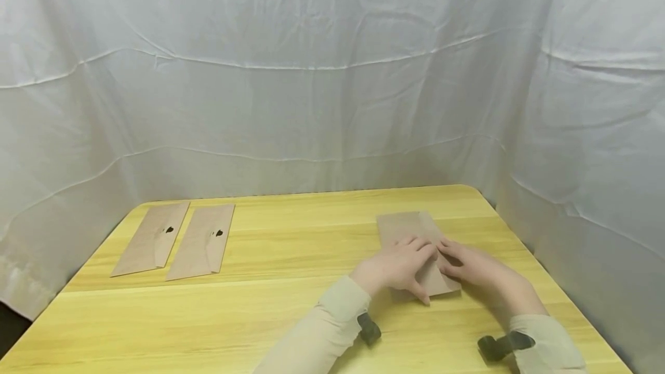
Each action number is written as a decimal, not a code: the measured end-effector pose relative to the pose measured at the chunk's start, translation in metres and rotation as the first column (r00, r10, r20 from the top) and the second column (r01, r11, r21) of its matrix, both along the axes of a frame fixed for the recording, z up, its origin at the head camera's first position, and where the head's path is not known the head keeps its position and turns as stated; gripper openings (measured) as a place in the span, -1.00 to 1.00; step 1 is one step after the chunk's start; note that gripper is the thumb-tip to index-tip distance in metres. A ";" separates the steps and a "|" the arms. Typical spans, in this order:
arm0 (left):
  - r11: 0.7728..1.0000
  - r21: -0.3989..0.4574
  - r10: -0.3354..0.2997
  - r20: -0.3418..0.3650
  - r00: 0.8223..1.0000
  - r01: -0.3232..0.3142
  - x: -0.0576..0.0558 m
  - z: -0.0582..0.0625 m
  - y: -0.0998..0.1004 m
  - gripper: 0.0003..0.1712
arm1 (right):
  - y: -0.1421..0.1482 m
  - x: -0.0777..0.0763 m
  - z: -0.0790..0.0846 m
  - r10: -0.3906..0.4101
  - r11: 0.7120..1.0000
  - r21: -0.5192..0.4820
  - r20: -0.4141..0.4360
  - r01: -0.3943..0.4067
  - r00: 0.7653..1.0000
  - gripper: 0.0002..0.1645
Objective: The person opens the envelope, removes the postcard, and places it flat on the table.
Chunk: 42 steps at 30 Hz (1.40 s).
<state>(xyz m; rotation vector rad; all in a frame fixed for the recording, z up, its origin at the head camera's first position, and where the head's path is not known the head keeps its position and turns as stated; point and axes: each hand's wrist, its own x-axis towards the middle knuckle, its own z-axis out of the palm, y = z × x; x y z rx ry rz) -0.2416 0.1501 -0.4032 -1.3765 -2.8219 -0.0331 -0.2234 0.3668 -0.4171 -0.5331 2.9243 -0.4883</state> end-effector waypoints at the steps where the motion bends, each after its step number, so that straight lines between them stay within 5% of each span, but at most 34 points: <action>1: 1.000 0.006 -0.004 -0.001 1.000 0.004 0.000 0.000 0.000 -0.04 | 0.000 0.000 0.000 0.000 1.000 0.002 0.001 0.000 1.000 -0.19; 15: 0.998 0.033 -0.045 -0.034 0.998 0.046 0.000 -0.003 -0.002 -0.07 | -0.002 0.003 -0.001 0.021 0.999 0.043 -0.098 -0.017 0.995 -0.30; 29: 0.997 0.042 -0.061 -0.017 0.998 0.062 -0.001 -0.001 -0.002 -0.02 | 0.003 0.004 0.001 0.143 0.959 0.272 -0.225 -0.079 0.964 -0.39; 37: 0.996 0.056 -0.071 -0.019 0.997 0.072 -0.001 -0.002 -0.003 -0.07 | 0.007 0.000 -0.002 0.356 0.880 0.432 -0.328 -0.196 0.875 -0.54; 42: 0.996 0.055 -0.073 -0.014 0.997 0.073 -0.001 -0.002 -0.003 -0.07 | 0.002 0.002 0.001 0.279 0.911 0.380 -0.279 -0.161 0.919 -0.53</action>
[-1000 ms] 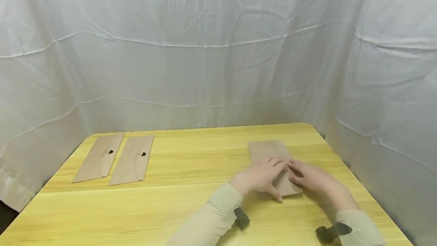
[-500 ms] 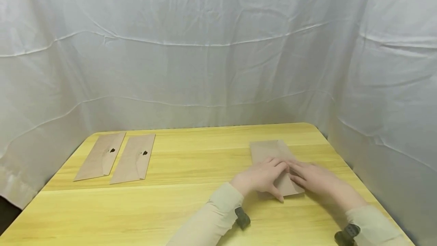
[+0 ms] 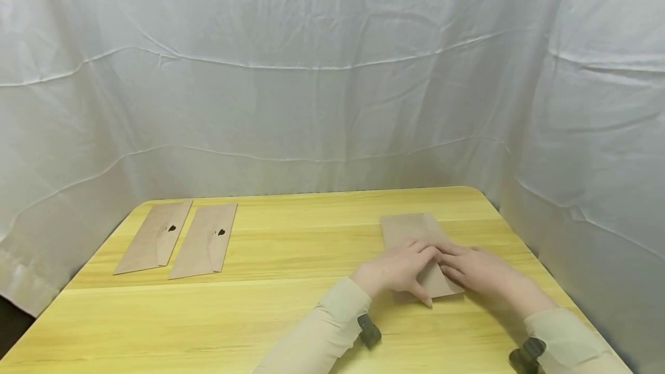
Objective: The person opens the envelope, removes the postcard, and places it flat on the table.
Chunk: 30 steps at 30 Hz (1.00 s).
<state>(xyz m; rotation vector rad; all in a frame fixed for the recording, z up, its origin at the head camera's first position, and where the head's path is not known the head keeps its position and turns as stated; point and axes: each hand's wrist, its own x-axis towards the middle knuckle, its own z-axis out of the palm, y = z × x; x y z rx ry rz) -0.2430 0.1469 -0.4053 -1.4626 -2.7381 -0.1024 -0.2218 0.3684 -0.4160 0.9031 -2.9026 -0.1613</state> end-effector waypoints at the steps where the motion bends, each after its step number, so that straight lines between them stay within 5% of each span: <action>1: 1.000 0.000 0.001 0.000 1.000 -0.001 0.000 0.000 0.000 -0.07 | -0.001 0.000 0.001 -0.022 1.000 -0.016 0.028 0.022 0.999 -0.51; 6: 1.000 -0.003 0.004 0.004 1.000 -0.004 0.000 0.000 0.000 -0.07 | -0.004 0.000 0.002 -0.097 0.991 -0.082 0.116 0.107 0.988 -0.41; 30: 1.000 -0.015 0.008 0.020 1.000 -0.008 -0.002 -0.003 0.003 -0.01 | 0.007 -0.008 0.000 -0.188 0.952 -0.198 0.225 0.234 0.956 -0.25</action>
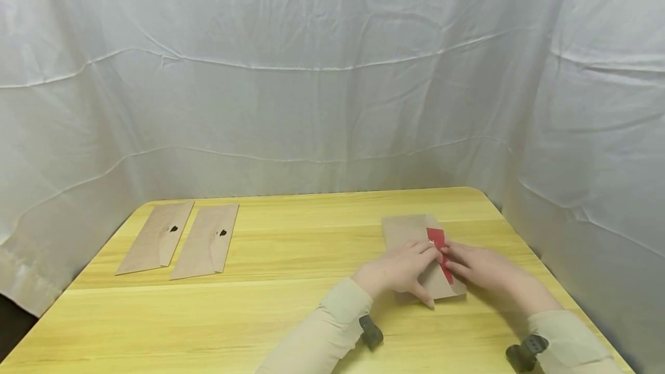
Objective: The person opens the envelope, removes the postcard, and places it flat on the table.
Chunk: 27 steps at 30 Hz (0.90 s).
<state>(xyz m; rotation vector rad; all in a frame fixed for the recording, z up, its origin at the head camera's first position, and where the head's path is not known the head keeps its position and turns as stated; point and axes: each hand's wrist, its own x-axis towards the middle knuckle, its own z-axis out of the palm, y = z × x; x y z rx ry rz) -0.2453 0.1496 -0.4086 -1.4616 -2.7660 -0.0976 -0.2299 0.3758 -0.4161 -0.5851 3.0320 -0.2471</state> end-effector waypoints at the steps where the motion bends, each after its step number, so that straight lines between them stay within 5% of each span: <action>1: 1.000 0.000 0.000 0.000 1.000 0.000 0.000 0.000 0.000 -0.02 | 0.000 0.000 0.000 -0.005 1.000 -0.002 -0.007 0.005 1.000 -0.25; 12: 1.000 0.005 0.005 0.021 1.000 -0.005 -0.001 -0.001 0.001 -0.06 | 0.001 0.000 -0.002 -0.068 0.998 -0.008 -0.018 0.068 0.998 -0.14; 27: 1.000 0.000 0.006 0.029 1.000 -0.006 -0.001 -0.001 0.002 -0.05 | -0.008 0.003 -0.001 -0.057 0.998 0.019 -0.049 0.058 0.997 -0.13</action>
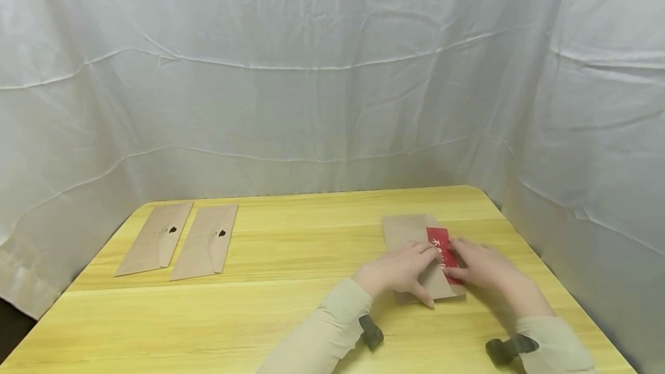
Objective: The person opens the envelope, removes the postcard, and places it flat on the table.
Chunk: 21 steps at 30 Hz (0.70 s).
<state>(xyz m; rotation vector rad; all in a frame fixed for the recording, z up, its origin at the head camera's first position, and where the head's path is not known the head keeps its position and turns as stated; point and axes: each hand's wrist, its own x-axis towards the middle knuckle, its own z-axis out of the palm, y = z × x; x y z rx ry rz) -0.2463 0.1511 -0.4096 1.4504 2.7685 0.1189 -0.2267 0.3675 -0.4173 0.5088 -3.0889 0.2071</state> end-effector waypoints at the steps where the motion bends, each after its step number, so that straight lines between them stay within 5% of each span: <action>1: 1.000 0.001 0.001 0.001 1.000 -0.001 0.000 0.000 0.000 -0.05 | 0.000 0.000 0.001 0.004 1.000 -0.003 0.008 -0.004 1.000 -0.14; 12: 1.000 -0.013 0.003 0.016 1.000 -0.003 0.000 0.003 -0.001 -0.03 | 0.003 0.002 0.004 0.035 0.999 0.036 0.026 -0.036 0.999 -0.15; 21: 1.000 -0.007 0.009 0.025 1.000 -0.009 -0.001 0.001 -0.003 0.01 | 0.013 0.000 0.002 0.026 0.999 -0.034 0.066 -0.023 0.998 -0.13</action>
